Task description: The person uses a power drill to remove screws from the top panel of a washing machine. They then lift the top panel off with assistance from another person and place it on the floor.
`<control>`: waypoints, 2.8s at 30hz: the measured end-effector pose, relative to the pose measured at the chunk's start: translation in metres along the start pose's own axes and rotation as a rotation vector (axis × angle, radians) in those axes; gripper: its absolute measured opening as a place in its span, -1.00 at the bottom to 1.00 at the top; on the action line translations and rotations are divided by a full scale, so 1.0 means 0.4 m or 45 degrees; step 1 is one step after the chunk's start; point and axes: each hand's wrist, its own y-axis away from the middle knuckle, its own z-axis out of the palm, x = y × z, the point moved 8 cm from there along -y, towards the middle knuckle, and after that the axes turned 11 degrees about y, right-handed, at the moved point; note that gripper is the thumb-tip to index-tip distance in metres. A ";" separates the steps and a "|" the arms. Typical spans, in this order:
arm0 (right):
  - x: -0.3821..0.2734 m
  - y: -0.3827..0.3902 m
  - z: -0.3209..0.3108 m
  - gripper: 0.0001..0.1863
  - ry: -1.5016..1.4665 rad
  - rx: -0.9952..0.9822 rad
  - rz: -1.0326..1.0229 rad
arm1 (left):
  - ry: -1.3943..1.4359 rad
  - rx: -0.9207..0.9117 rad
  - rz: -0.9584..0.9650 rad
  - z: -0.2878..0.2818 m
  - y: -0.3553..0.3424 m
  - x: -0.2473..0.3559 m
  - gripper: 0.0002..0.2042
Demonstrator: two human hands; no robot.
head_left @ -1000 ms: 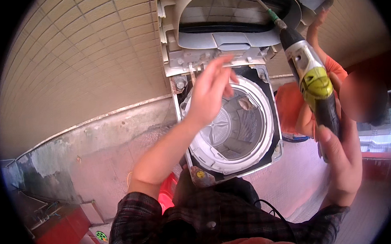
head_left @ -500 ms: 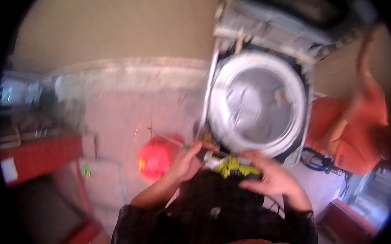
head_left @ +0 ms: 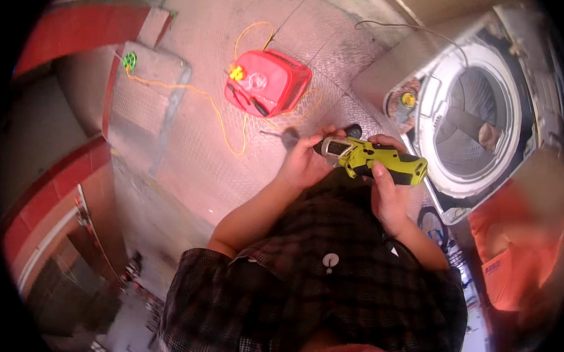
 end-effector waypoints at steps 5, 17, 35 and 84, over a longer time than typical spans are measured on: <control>0.100 -0.058 0.182 -0.52 0.063 -0.022 -0.053 | 0.075 0.022 0.106 -0.087 0.041 0.123 -0.59; 0.320 -0.272 0.514 -0.50 0.863 -0.489 -0.471 | -0.116 0.465 0.226 -0.648 0.212 0.352 -0.45; 0.428 -0.405 0.629 -0.50 1.140 -0.554 -0.651 | -1.171 1.636 -0.071 -1.359 0.866 -0.060 -0.54; 0.451 -0.338 0.640 -0.40 1.243 -0.595 -0.876 | -1.352 1.571 0.519 -1.155 0.657 0.259 -0.66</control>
